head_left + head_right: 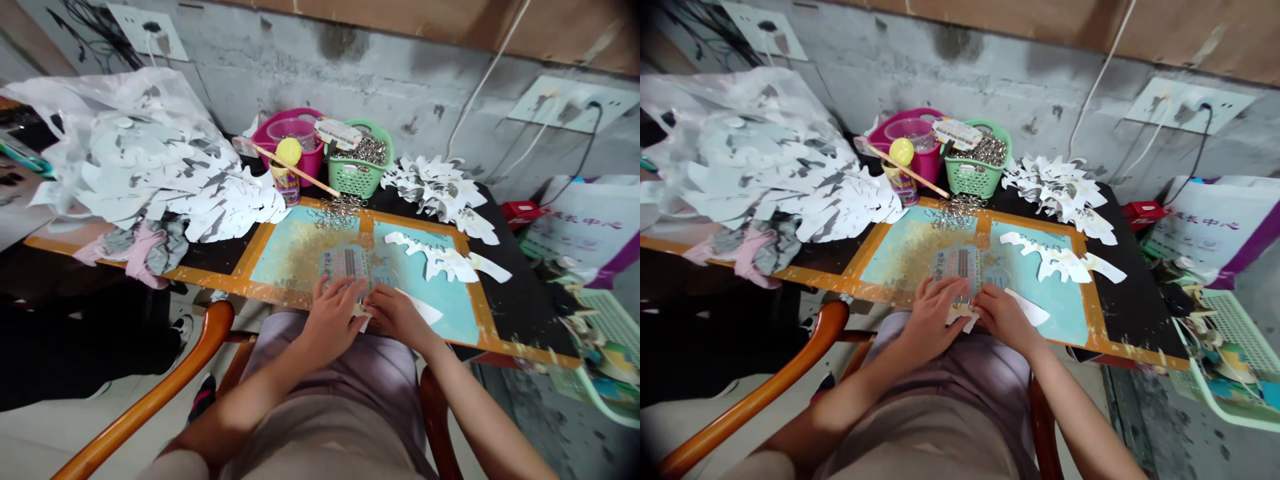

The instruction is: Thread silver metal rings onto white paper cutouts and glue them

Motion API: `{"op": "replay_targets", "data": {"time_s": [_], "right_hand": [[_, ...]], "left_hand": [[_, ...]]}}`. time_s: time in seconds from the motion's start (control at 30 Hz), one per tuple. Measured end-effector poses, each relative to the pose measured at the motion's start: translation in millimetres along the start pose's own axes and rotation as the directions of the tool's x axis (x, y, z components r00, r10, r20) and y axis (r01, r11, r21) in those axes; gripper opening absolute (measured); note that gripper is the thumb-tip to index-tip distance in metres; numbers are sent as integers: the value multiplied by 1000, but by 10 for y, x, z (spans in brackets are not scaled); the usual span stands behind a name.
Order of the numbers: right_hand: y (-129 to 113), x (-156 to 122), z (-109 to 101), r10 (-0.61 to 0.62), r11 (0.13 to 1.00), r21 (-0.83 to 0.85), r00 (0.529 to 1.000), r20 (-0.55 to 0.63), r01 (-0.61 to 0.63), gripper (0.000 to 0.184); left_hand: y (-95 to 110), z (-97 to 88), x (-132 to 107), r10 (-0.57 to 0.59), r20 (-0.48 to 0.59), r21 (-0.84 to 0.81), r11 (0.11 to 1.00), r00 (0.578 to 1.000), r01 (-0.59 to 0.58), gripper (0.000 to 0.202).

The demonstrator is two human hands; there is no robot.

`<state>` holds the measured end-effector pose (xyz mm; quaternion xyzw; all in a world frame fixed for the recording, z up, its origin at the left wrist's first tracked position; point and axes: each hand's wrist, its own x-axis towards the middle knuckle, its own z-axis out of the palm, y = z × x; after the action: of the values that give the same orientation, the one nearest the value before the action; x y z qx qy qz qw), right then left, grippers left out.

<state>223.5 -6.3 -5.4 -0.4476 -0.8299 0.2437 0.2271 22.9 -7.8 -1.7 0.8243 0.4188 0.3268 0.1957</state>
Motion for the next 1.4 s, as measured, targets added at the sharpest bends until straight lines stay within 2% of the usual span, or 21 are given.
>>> {"op": "replay_targets", "data": {"time_s": [0.1, 0.2, 0.37, 0.47, 0.6, 0.67, 0.77, 0.9, 1.0, 1.1, 1.23, 1.4], "right_hand": [[9, -56, 33, 30, 1000, 7, 999, -18, -30, 18], [8, -110, 84, 13, 1000, -19, 999, -52, -14, 19], [25, -201, 112, -24, 1000, -2, 996, -90, 24, 16], [43, -208, 30, -44, 997, 59, 998, -53, 47, 16], [73, -168, -99, -29, 989, 141, 999, -35, 33, 30], [95, -137, -120, -58, 993, 100, 998, -32, 61, 32], [133, -94, -112, -152, 988, -22, 988, 27, 153, 25], [185, -108, -91, -210, 957, -181, 972, 105, 226, 22], [244, -188, -41, -250, 920, -298, 966, 59, 256, 21], [297, -268, 22, -290, 903, -336, 957, -15, 268, 20], [273, -304, 18, -283, 946, -177, 957, -55, 270, 28], [156, -304, -21, -131, 988, 55, 970, -203, 145, 42]], "left_hand": [[-127, 140, 163, 12, 145, -56, 998, 989, -4, 56], [-273, 217, 210, 7, 184, -99, 995, 983, 11, 52], [-337, 186, 170, 93, 224, -68, 994, 970, -80, 27], [-309, 181, 146, 141, 219, -39, 990, 966, -136, 11], [-285, 209, 92, 163, 113, 41, 985, 980, -169, 15], [-282, 216, 60, 194, 89, 99, 974, 977, -202, 19], [-284, 213, 32, 256, 92, 154, 951, 962, -267, 23], [-307, 210, 45, 289, 108, 94, 950, 951, -299, 20], [-334, 221, 60, 267, 80, 72, 959, 960, -273, 16], [-347, 225, 62, 278, 86, 80, 955, 957, -285, 15], [-331, 210, 62, 316, 128, 128, 935, 940, -331, 19], [-301, 179, 76, 337, 173, 175, 914, 926, -365, 19]]}}
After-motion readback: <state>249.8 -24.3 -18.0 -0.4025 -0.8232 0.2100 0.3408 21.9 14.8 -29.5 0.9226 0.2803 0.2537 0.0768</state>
